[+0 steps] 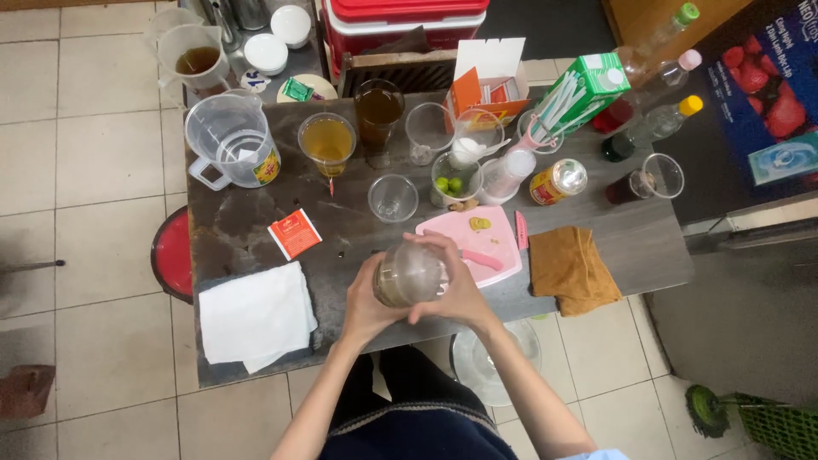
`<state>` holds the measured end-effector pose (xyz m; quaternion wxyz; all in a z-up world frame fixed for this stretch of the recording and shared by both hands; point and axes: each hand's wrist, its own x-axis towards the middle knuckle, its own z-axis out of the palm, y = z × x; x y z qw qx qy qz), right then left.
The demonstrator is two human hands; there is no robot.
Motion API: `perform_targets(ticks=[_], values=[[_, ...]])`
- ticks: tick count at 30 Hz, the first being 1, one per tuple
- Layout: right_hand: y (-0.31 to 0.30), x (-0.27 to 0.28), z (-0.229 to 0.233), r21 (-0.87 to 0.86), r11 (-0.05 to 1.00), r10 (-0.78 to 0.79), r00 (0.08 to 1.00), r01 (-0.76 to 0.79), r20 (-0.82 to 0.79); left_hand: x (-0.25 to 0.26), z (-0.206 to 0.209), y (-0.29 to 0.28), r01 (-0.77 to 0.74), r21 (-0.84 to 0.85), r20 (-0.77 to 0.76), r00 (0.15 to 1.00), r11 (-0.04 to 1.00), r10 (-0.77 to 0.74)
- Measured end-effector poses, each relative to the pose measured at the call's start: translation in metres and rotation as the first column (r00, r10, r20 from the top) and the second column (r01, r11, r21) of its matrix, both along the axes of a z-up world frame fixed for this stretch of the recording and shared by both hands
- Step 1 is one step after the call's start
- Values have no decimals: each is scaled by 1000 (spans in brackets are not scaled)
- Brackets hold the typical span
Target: Preparing a beverage by pouring various liquid ingredients into a glass and adding ice from a cooler.
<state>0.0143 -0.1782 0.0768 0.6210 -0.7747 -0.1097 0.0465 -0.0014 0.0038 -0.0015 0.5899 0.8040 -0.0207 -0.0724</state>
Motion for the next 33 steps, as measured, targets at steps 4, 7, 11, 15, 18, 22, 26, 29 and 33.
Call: perform_targets(ticks=[4, 7, 11, 15, 18, 22, 26, 29, 33], values=[[0, 0, -2, -9, 1000, 24, 1000, -24, 0, 2, 7, -1, 12, 13, -27, 1000, 1000, -12], [-3, 1, -6, 202, 979, 8, 999, 0, -36, 1, 8, 1, 29, -5, -85, 996, 1000, -29], [-13, 2, -12, 111, 994, 10, 1000, -13, 27, 3, 7, 1, 45, 4, -110, 993, 999, -45], [-12, 1, -17, -2, 998, 55, 998, -55, 38, 5, 32, 0, 35, 1, -118, 992, 999, -34], [-15, 1, -16, 66, 998, 1, 999, -4, 41, 4, 14, 1, 41, 24, -61, 997, 999, -40], [-16, 3, -8, -16, 999, 42, 999, -42, -8, 6, 28, 0, 35, 25, -81, 996, 999, -33], [-28, 0, -31, 216, 974, -48, 993, 71, -109, 6, 25, 2, 42, 22, -70, 997, 999, -41], [-30, -11, -24, 368, 918, -74, 975, 150, -211, 5, 29, 2, 58, 17, -81, 995, 998, -57], [-55, -14, -31, 477, 811, -203, 927, 339, -315, 4, 35, 4, 37, 26, -94, 995, 999, -34]])
